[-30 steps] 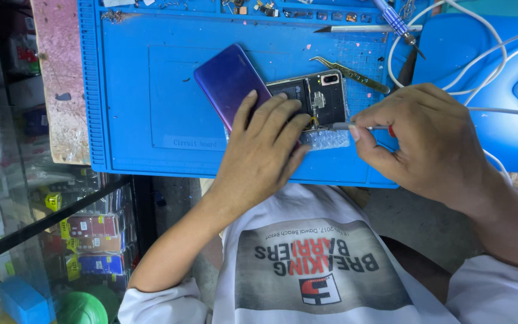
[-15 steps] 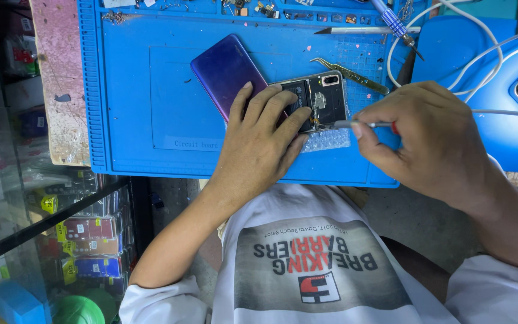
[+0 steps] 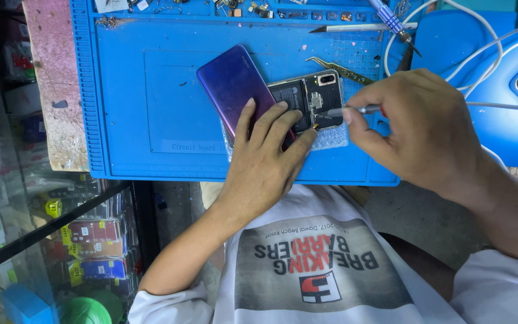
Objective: The person disassembles a smartphone by prying off the back cover, cleaning the interior with a brush, and using a screwdriver to remove several screws before detaching internal components.
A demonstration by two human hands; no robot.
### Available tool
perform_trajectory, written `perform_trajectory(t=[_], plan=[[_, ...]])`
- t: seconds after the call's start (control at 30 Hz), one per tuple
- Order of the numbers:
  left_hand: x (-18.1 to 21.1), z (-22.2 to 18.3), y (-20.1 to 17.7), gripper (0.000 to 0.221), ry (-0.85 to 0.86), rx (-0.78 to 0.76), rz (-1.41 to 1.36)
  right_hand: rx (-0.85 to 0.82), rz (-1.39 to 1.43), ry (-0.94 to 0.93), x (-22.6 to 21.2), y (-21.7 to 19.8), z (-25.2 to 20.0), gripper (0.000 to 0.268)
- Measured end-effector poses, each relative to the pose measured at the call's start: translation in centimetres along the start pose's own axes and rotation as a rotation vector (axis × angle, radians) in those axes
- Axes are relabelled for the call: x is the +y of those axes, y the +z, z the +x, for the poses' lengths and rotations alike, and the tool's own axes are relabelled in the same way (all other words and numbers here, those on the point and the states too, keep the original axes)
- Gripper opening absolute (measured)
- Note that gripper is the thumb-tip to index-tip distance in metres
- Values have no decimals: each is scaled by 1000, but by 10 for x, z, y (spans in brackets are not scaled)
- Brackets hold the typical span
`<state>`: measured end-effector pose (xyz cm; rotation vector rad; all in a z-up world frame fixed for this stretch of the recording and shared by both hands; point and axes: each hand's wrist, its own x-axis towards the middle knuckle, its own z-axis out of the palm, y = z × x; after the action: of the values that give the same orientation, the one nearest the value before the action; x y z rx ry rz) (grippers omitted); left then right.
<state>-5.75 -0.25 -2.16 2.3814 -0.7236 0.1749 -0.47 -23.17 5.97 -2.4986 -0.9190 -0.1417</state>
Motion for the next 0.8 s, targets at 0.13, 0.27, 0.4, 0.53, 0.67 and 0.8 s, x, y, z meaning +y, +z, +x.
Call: perform_trajectory(t=[0.13,0.27,0.4,0.53,0.67,0.8], plan=[[2,-1,3,32,3,-5,15,-126,-49,-119,-16,-12,23,19],[3,-1,7,23,-3,-18,52,-200,-121,-201,-27,-11,40,28],[4,1,7,26,-1,22,29,-153,-3,-6,-5,-5,35,23],[4,1,7,28,-3,38,11,-35,229,376,16,5,-2,27],[1,0,9,28,4,37,9,71,511,613,36,27,-40,27],[2,2,9,27,-10,33,11,138,792,640,57,47,-56,28]])
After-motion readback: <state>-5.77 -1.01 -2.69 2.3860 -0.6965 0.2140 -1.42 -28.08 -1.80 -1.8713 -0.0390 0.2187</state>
